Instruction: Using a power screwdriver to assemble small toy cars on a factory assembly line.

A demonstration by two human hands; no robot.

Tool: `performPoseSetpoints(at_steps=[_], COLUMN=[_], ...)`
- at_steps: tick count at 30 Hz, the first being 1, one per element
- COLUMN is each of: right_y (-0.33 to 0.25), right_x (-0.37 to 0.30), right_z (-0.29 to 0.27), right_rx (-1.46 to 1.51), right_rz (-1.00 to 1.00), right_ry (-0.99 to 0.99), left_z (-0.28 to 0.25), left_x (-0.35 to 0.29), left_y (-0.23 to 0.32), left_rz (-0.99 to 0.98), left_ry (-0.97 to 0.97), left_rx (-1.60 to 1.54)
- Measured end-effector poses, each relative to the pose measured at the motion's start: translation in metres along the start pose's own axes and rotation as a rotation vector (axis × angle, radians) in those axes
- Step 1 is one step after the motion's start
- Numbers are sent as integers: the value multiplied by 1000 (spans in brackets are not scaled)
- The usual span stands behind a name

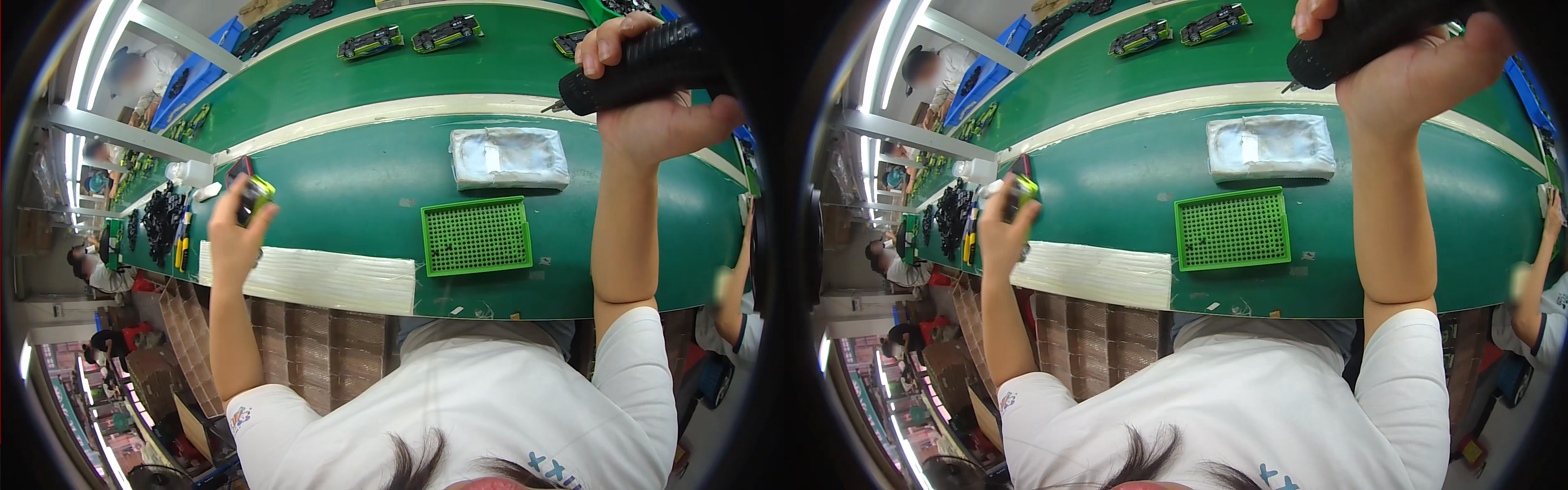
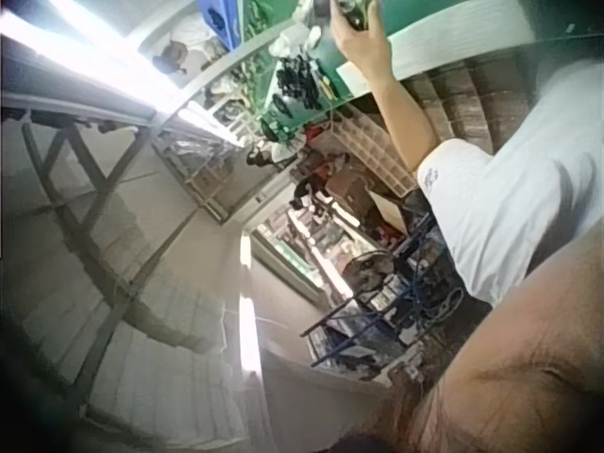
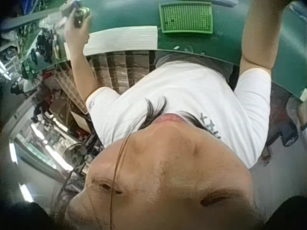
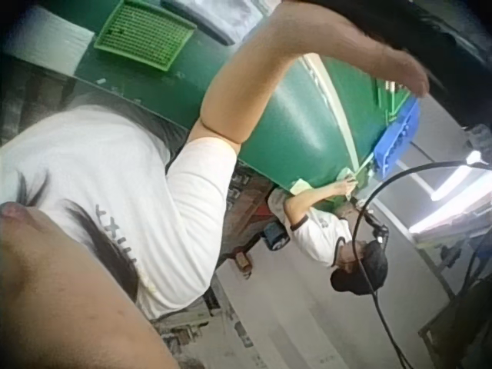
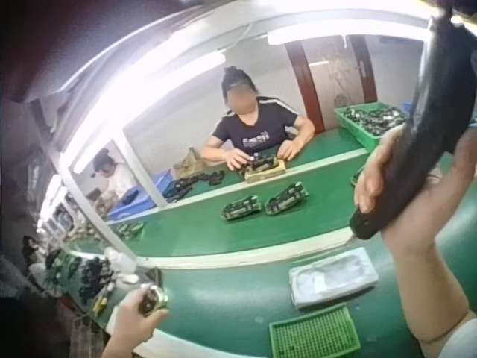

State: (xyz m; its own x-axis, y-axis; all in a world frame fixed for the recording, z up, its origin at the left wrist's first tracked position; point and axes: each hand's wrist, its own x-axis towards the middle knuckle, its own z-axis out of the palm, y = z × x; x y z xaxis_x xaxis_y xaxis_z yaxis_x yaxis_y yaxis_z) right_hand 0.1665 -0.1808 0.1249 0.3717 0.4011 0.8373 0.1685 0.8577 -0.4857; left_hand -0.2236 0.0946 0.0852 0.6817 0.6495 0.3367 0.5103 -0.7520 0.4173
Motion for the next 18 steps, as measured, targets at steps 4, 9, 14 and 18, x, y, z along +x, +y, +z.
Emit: performPoseSetpoints(at_steps=[4, 9, 14, 18], right_y=[-4, -13, -13, 2], right_x=[0, -1, -5, 2], right_z=[-8, -7, -19, -10], right_rx=[2, -36, -76, -28], right_rz=[21, 71, 153, 293], right_ry=[34, 53, 30, -26], left_z=[50, 111, 140, 149], left_x=[-17, 48, 97, 98], left_y=[-13, 10, 30, 33], left_rz=[34, 219, 209, 81], left_ry=[-246, 231, 135, -217], left_rx=[232, 17, 75, 197])
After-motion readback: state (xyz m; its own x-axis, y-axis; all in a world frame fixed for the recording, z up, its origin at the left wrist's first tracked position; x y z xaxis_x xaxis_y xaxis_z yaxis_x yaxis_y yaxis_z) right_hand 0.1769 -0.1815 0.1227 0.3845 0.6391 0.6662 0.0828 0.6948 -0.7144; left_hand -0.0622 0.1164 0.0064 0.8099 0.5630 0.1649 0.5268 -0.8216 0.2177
